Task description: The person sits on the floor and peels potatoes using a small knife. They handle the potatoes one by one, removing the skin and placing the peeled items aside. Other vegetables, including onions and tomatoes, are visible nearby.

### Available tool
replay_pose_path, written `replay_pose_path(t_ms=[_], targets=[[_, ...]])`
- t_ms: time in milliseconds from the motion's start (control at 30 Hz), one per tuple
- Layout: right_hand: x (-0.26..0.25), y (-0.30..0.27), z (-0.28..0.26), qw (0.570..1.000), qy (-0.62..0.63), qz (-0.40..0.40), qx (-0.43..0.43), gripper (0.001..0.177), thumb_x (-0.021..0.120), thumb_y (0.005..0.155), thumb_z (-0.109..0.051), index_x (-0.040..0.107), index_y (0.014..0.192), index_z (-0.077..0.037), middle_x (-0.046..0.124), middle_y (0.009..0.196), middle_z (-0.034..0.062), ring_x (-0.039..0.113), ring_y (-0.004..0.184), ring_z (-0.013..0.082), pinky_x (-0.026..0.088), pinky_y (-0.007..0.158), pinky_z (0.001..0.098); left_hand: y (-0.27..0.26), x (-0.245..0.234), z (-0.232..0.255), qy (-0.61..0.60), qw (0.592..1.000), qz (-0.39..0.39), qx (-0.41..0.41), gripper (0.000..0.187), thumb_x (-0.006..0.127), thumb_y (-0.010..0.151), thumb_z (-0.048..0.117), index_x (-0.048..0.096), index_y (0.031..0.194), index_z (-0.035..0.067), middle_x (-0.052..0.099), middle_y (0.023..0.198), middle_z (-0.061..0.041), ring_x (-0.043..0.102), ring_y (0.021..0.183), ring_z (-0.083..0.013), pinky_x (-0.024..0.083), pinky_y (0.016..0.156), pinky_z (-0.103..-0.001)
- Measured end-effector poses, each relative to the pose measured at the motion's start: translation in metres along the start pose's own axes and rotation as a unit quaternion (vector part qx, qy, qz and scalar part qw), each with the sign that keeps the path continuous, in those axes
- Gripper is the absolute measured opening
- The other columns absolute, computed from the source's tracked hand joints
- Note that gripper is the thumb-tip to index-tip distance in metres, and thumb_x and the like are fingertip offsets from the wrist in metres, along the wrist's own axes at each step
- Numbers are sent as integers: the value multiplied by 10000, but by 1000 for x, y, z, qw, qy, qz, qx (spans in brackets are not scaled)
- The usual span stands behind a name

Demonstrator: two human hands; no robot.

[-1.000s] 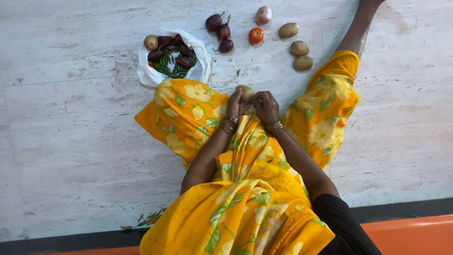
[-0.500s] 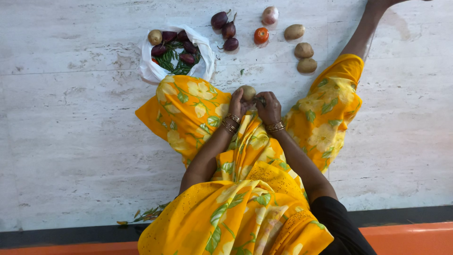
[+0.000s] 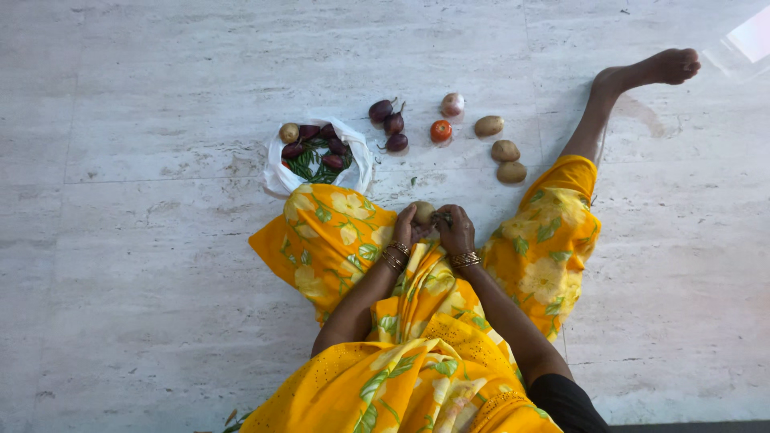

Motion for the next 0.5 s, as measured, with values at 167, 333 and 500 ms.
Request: replay_pose_path(t_ms=[167, 333, 500], targets=[[6, -3, -4, 999, -1, -42, -21, 196, 713, 860, -56, 666, 1048, -80, 705, 1033, 151, 724, 898, 345, 578, 757, 430, -6, 4, 3, -13, 1000, 6, -7, 466, 661, 946, 462, 603, 1268, 131, 703, 1110, -134, 727, 875, -292, 634, 737, -445], [6, 0, -2, 999, 34, -37, 7, 186, 696, 880, -68, 662, 1062, -86, 706, 1048, 140, 745, 890, 321, 595, 755, 414, -8, 8, 7, -24, 1000, 2, 1, 434, 671, 955, 438, 602, 1244, 121, 698, 1094, -144, 724, 873, -292, 641, 751, -462], [3, 1, 3, 1000, -11, -20, 12, 174, 715, 870, -74, 681, 1040, -90, 712, 1041, 147, 738, 879, 333, 579, 743, 432, -10, 11, 6, -21, 1000, -3, 1, 416, 663, 951, 424, 603, 1229, 121, 702, 1094, -137, 739, 889, -288, 648, 745, -460]])
Point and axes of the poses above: each hand's wrist, its own y-axis towards the middle knuckle, its own x-axis out of the palm, z = x × y, the point moved 8 cm from there along y, towards the middle knuckle
